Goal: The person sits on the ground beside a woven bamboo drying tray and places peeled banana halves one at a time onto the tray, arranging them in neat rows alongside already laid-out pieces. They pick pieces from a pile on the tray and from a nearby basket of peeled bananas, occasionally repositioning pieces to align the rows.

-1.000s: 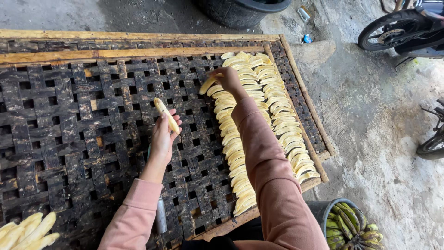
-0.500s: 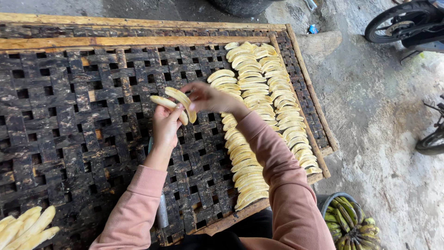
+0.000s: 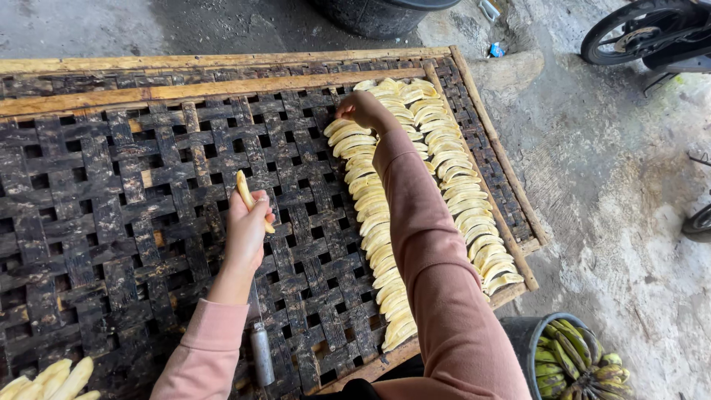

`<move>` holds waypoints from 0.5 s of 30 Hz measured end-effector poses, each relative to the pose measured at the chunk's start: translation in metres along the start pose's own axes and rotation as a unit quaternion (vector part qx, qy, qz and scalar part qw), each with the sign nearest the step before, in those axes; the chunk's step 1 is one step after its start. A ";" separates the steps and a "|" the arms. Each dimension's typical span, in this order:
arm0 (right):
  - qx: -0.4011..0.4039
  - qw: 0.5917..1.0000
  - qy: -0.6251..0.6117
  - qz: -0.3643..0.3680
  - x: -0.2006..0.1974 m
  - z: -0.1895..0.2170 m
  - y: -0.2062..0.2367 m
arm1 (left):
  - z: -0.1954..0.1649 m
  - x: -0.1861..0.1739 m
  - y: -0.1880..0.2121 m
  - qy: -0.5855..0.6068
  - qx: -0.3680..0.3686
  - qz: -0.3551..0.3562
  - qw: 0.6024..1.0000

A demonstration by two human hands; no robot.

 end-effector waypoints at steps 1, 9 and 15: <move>0.003 1.000 0.002 -0.002 0.000 -0.003 0.000 | -0.001 -0.001 0.000 -0.007 0.001 0.007 1.000; -0.062 0.985 0.159 0.027 0.039 0.031 0.013 | -0.003 0.009 0.005 -0.008 -0.010 0.013 1.000; -0.033 0.989 0.142 0.021 0.059 0.009 0.012 | -0.004 0.023 0.011 0.000 -0.028 0.049 0.998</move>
Point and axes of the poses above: each hand's wrist, its own y-axis away from the middle knuckle, its own x-axis out of the palm, z = x × y, the point moved 8 cm from there along -y, towards the middle knuckle, and after that the axes turned 8 degrees about z, right-handed, at the moved point
